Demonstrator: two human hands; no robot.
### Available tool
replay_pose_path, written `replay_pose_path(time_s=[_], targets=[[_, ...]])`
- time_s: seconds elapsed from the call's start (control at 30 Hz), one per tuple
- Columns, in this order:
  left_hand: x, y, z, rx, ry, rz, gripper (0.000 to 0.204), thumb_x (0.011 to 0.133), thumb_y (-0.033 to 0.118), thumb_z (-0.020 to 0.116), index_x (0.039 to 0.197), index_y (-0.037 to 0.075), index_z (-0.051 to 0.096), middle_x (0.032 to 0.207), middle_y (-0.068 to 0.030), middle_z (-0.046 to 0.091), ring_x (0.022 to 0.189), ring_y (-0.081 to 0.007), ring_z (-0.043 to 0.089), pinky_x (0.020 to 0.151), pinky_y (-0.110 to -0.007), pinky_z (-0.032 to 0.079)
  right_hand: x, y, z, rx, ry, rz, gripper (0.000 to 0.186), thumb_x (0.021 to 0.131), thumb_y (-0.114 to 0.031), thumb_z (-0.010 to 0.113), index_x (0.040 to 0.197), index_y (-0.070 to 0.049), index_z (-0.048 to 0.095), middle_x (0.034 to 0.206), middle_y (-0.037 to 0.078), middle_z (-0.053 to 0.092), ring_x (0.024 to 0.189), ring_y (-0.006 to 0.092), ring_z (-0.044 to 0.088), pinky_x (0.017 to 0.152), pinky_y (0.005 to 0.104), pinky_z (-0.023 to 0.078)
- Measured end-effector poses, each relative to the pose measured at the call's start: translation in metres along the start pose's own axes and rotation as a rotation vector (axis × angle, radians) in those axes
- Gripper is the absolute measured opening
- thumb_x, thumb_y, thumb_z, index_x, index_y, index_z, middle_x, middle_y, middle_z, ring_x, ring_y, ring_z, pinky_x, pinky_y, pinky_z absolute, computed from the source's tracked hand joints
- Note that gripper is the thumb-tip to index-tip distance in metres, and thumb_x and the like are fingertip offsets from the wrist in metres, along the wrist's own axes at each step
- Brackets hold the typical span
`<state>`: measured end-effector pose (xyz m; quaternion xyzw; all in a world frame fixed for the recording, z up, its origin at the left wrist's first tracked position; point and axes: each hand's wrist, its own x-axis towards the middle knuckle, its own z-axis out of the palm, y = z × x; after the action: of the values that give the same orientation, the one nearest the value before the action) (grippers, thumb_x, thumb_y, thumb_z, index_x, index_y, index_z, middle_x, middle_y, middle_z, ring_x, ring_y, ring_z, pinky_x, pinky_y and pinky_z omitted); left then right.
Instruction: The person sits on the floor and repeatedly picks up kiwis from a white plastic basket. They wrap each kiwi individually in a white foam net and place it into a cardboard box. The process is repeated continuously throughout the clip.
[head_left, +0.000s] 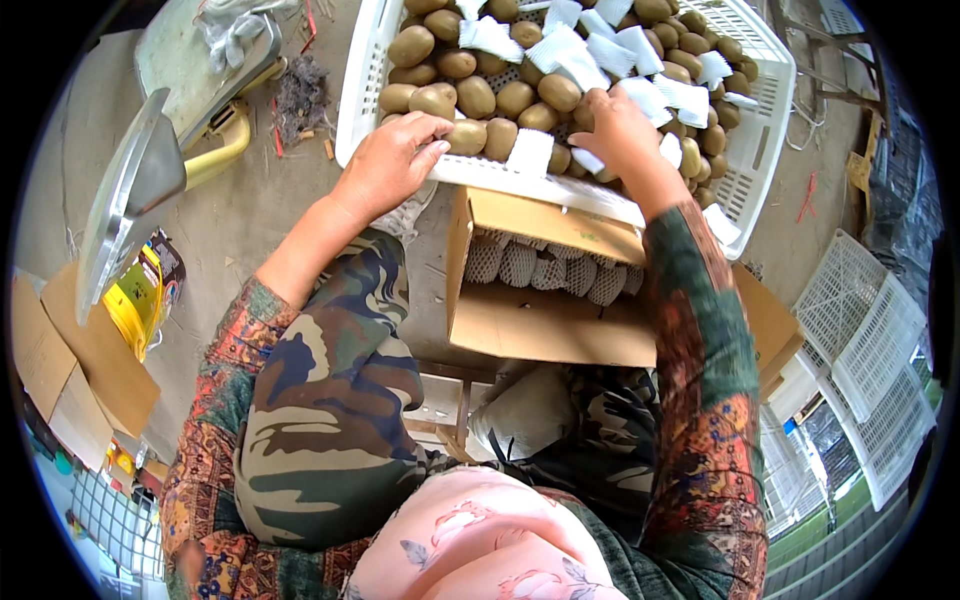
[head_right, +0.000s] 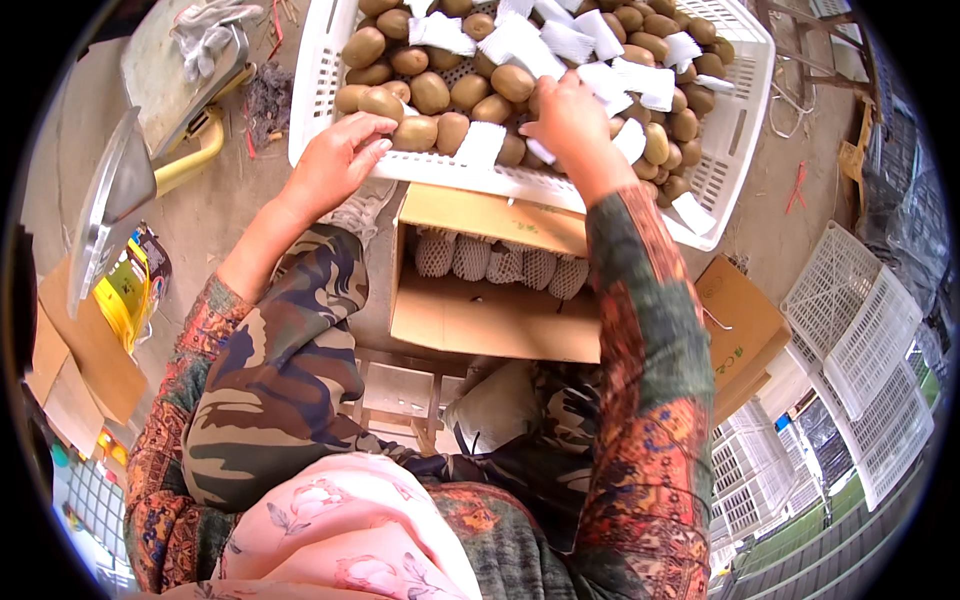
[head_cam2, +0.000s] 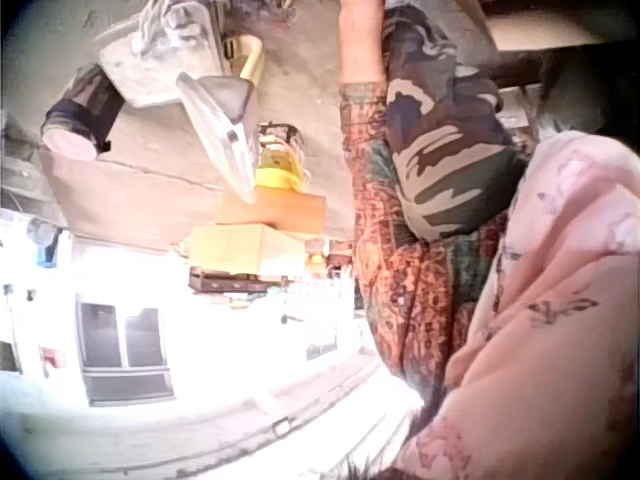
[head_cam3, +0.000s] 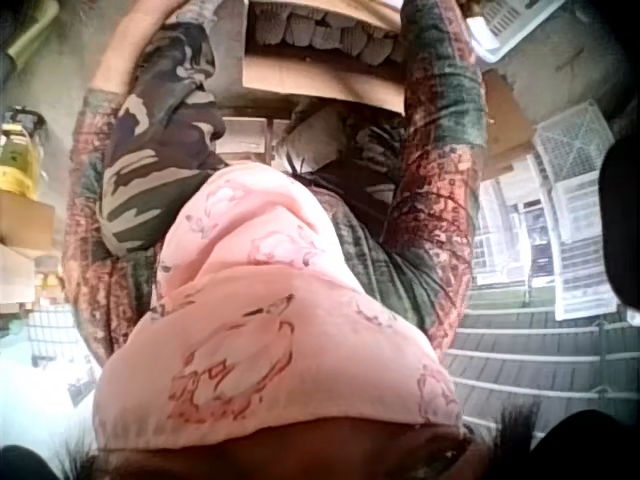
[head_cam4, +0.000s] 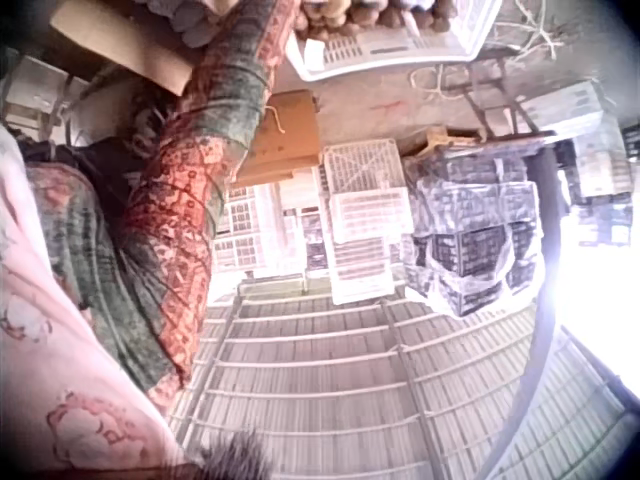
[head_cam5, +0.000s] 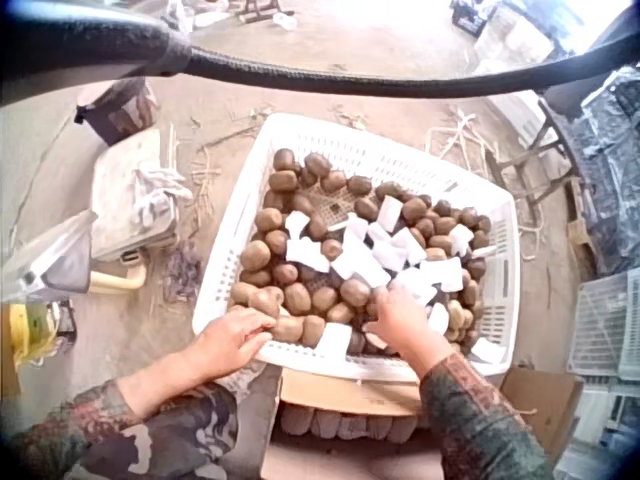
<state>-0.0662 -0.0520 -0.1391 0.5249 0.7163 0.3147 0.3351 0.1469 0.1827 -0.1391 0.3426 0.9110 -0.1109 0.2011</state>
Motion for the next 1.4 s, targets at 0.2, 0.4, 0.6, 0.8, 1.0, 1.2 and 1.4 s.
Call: replay_pose_path(time_s=[0.2, 0.4, 0.6, 0.8, 1.0, 1.2, 1.4], targets=[[-0.004, -0.009, -0.008, 0.091, -0.011, 0.064, 0.02, 0.095, 0.012, 0.064, 0.112, 0.001, 0.064, 0.107, -0.0166, 0.066, 0.098, -0.0347, 0.065, 0.086, -0.04, 0.053, 0.028, 0.022, 0.015, 0.098, -0.141, 0.014, 0.044, 0.086, -0.026, 0.073, 0.12, -0.003, 0.057, 0.102, 0.018, 0.069, 0.097, 0.0333, 0.068, 0.079, 0.0409, 0.056], [-0.003, -0.007, -0.007, 0.086, 0.009, 0.062, 0.019, 0.094, 0.013, 0.064, 0.11, 0.002, 0.066, 0.105, -0.0154, 0.067, 0.098, -0.035, 0.065, 0.085, -0.042, 0.052, 0.005, 0.059, -0.02, 1.403, -0.319, 0.259, 0.034, 0.099, -0.034, 0.063, 0.106, 0.0, 0.065, 0.088, 0.005, 0.065, 0.071, 0.0107, 0.063, 0.068, 0.0244, 0.055], [-0.003, -0.002, -0.009, 0.064, -0.012, 0.015, 0.019, 0.094, 0.012, 0.064, 0.111, 0.002, 0.066, 0.106, -0.0155, 0.067, 0.096, -0.0347, 0.065, 0.084, -0.04, 0.053, 0.022, 0.071, -0.026, 1.901, 0.079, 0.395, 0.043, 0.105, -0.034, 0.049, 0.119, 0.006, 0.059, 0.106, 0.014, 0.07, 0.083, 0.0162, 0.068, 0.077, 0.0269, 0.059], [0.002, 0.0, -0.003, 0.131, 0.01, 0.035, 0.018, 0.093, 0.01, 0.064, 0.11, 0.003, 0.066, 0.104, -0.0153, 0.067, 0.095, -0.0348, 0.065, 0.082, -0.039, 0.053, 0.077, 0.013, 0.018, 0.109, 0.466, -0.013, 0.041, 0.091, -0.021, 0.069, 0.13, -0.013, 0.06, 0.115, 0.013, 0.065, 0.103, 0.0307, 0.066, 0.085, 0.0436, 0.057], [0.006, -0.008, -0.001, -0.296, 0.181, -0.076, 0.035, 0.096, 0.012, 0.066, 0.13, 0.006, 0.061, 0.115, -0.008, 0.069, 0.098, -0.0164, 0.066, 0.084, -0.031, 0.055, 0.08, -0.001, -0.011, 0.17, 0.424, -0.043, 0.026, 0.089, -0.022, 0.068, 0.111, -0.01, 0.069, 0.099, 0.014, 0.072, 0.095, 0.0341, 0.069, 0.083, 0.0434, 0.055], [0.04, 0.001, -0.021, -0.641, 0.077, -0.222, 0.033, 0.097, 0.016, 0.067, 0.127, 0.004, 0.064, 0.09, -0.0037, 0.07, 0.078, -0.0076, 0.066, 0.068, -0.025, 0.054, 0.051, -0.078, -0.044, 0.917, -0.321, -0.305, 0.03, 0.091, -0.02, 0.075, 0.113, 0.001, 0.07, 0.091, 0.005, 0.072, 0.084, 0.012, 0.065, 0.079, 0.0294, 0.053], [0.014, -0.006, -0.021, -0.571, 0.189, -0.326, 0.022, 0.099, 0.015, 0.064, 0.116, 0.001, 0.067, 0.088, -0.003, 0.071, 0.073, -0.0076, 0.065, 0.066, -0.026, 0.054, 0.092, -0.092, 0.063, 0.602, -0.271, 0.072, 0.059, 0.088, -0.038, 0.072, 0.125, 0.006, 0.062, 0.111, 0.023, 0.071, 0.106, 0.0325, 0.068, 0.093, 0.0398, 0.053]])
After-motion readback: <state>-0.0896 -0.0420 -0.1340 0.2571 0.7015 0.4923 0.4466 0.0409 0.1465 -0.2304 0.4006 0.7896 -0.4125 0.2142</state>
